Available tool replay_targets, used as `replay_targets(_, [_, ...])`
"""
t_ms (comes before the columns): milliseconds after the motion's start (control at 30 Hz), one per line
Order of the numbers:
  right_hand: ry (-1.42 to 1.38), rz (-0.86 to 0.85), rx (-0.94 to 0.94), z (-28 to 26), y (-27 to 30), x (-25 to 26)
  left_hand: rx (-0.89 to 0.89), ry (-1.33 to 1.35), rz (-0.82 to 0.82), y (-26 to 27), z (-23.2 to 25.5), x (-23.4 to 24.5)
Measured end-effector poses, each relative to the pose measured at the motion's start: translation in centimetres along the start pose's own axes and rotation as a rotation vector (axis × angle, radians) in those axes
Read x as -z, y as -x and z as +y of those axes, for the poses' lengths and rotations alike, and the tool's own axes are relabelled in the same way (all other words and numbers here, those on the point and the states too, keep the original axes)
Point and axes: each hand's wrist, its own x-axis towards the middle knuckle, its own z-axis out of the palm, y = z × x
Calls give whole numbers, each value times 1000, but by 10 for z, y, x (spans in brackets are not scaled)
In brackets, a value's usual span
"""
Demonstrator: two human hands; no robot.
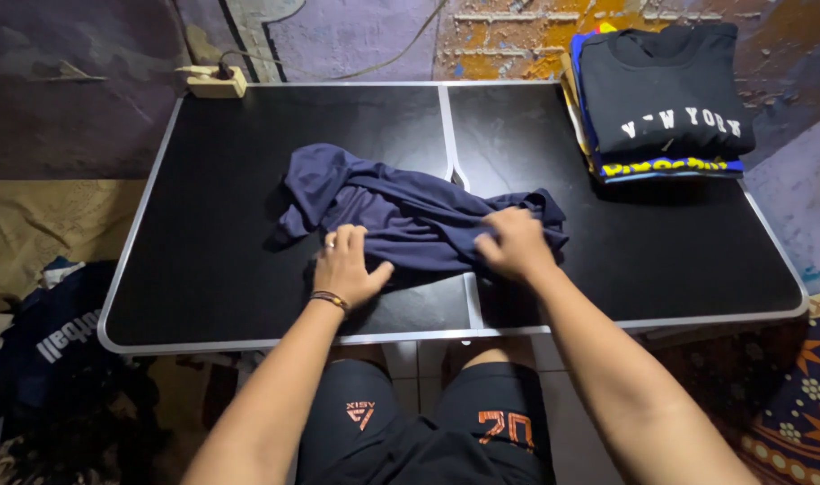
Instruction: The person folds a black t-shirt and a navy blue polo shirt on a black table. They smooth, fold, and stack each garment neatly on top of a pre-existing pile of folded shirts.
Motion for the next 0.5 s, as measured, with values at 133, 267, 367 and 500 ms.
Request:
replay_targets(133, [69,-586,-83,-28,12,34,26,-232,-274,14,-3,0])
replay_targets(267, [132,-379,-92,17,31,7,-74,-237,-99,21,-46,-19])
replay_targets(367, [139,-383,-266,31,32,15,-105,-246,-91,26,-67,-14])
replay_targets(500, [-71,-226,-563,68,24,19,-273,-260,38,32,-94,14])
